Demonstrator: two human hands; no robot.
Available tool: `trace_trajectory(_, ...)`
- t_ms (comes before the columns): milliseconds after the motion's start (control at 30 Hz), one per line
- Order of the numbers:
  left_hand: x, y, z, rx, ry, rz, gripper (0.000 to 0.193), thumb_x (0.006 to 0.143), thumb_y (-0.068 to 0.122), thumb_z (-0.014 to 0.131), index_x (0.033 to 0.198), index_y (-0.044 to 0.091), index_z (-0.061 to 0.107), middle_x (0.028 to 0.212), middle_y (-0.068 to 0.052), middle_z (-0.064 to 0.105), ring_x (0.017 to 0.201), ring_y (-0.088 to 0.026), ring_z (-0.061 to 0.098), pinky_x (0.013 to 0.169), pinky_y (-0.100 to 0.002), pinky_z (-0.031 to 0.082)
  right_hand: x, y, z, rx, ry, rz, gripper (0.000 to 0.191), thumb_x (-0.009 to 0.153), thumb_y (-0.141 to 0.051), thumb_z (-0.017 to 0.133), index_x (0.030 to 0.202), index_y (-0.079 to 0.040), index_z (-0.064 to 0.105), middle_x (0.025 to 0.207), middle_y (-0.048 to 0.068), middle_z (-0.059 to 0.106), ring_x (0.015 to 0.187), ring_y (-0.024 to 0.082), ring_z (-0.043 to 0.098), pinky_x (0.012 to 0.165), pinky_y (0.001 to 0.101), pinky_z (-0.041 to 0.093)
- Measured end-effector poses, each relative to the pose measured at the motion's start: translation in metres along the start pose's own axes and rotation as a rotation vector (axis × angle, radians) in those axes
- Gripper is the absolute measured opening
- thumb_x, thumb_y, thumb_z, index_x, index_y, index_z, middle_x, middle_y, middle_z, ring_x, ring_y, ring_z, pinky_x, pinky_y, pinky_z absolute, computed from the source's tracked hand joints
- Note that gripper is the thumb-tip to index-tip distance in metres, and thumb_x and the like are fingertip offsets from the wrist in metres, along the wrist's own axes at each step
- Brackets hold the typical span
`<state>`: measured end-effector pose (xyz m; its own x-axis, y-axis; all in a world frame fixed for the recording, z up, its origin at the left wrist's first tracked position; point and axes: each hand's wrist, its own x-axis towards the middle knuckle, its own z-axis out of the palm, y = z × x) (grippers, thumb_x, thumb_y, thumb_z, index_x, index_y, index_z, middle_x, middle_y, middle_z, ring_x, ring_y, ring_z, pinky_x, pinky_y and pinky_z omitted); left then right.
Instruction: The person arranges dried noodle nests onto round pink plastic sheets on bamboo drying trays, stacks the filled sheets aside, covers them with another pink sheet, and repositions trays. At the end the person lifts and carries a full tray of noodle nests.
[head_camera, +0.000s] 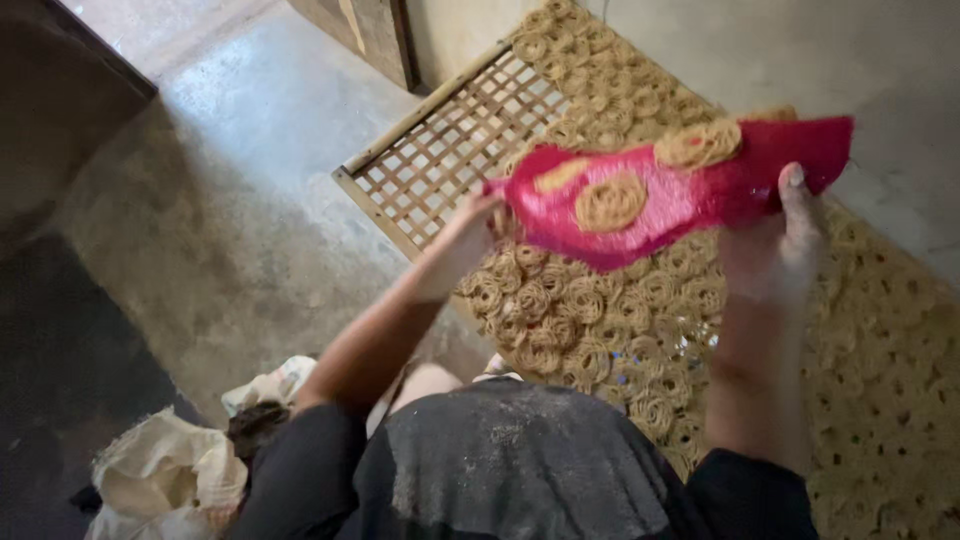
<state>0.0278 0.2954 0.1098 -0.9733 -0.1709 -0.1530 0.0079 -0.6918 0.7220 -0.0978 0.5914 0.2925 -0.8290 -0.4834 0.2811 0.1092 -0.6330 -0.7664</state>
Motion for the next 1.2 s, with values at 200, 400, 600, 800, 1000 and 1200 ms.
trace_trajectory(200, 0.082, 0.13, -0.086, -0.034, 0.129, 0.138, 0.027, 0.102, 0.013, 0.051, 0.128, 0.012, 0.056, 0.104, -0.005, 0.063, 0.075, -0.017, 0.064, 0.059, -0.036, 0.059, 0.061, 0.076, 0.046, -0.018, 0.046, -0.049, 0.066, 0.108, -0.025, 0.073, 0.159, -0.001, 0.039, 0.152, 0.015, 0.056, 0.139, 0.027, 0.054, 0.126, 0.0482, 0.046)
trace_trajectory(400, 0.082, 0.174, -0.251, 0.011, 0.079, 0.043, 0.041, 0.103, 0.012, 0.05, 0.143, 0.007, 0.051, 0.119, -0.006, 0.072, 0.099, -0.015, 0.072, 0.082, -0.029, 0.061, -0.025, 0.265, 0.054, -0.552, 0.185, 0.215, 0.036, 0.103, -0.025, 0.06, 0.132, -0.004, 0.058, 0.119, 0.005, 0.069, 0.103, 0.013, 0.069, 0.092, 0.0304, 0.059)
trace_trajectory(600, 0.07, 0.147, -0.341, 1.149, 0.193, -0.209, 0.051, 0.096, 0.03, 0.065, 0.138, 0.004, 0.057, 0.12, -0.013, 0.071, 0.103, -0.025, 0.068, 0.084, -0.038, 0.055, -0.102, 0.394, 0.043, -0.42, 0.253, 0.79, 0.027, 0.099, -0.014, 0.061, 0.121, -0.001, 0.062, 0.101, 0.01, 0.071, 0.08, 0.018, 0.071, 0.073, 0.0363, 0.062)
trace_trajectory(800, 0.072, 0.162, -0.371, 1.248, -0.032, 0.007, 0.08, 0.077, 0.018, 0.083, 0.143, 0.002, 0.039, 0.123, -0.026, 0.066, 0.116, -0.044, 0.065, 0.094, -0.048, 0.053, 0.005, 0.447, 0.089, -1.383, 0.346, 0.107, 0.024, 0.095, -0.014, 0.075, 0.116, -0.009, 0.065, 0.099, 0.006, 0.07, 0.087, 0.019, 0.068, 0.078, 0.0342, 0.056)
trace_trajectory(1000, 0.057, 0.2, -0.365, 1.531, 0.033, 0.142, 0.088, 0.076, 0.02, 0.084, 0.147, 0.003, 0.035, 0.137, -0.029, 0.049, 0.128, -0.048, 0.045, 0.107, -0.053, 0.038, 0.082, 0.451, 0.096, -1.962, 0.365, 0.047, 0.047, 0.075, -0.025, 0.09, 0.111, -0.005, 0.067, 0.106, 0.013, 0.064, 0.095, 0.031, 0.065, 0.079, 0.042, 0.055)
trace_trajectory(1200, 0.098, 0.194, -0.309, 1.587, -0.05, 0.265, 0.067, 0.079, 0.019, 0.077, 0.142, 0.012, 0.052, 0.144, -0.019, 0.049, 0.136, -0.041, 0.042, 0.114, -0.054, 0.032, 0.075, 0.474, 0.08, -1.873, 0.428, 0.198, 0.039, 0.074, -0.021, 0.091, 0.098, -0.008, 0.063, 0.111, 0.018, 0.065, 0.104, 0.038, 0.063, 0.087, 0.0472, 0.053)
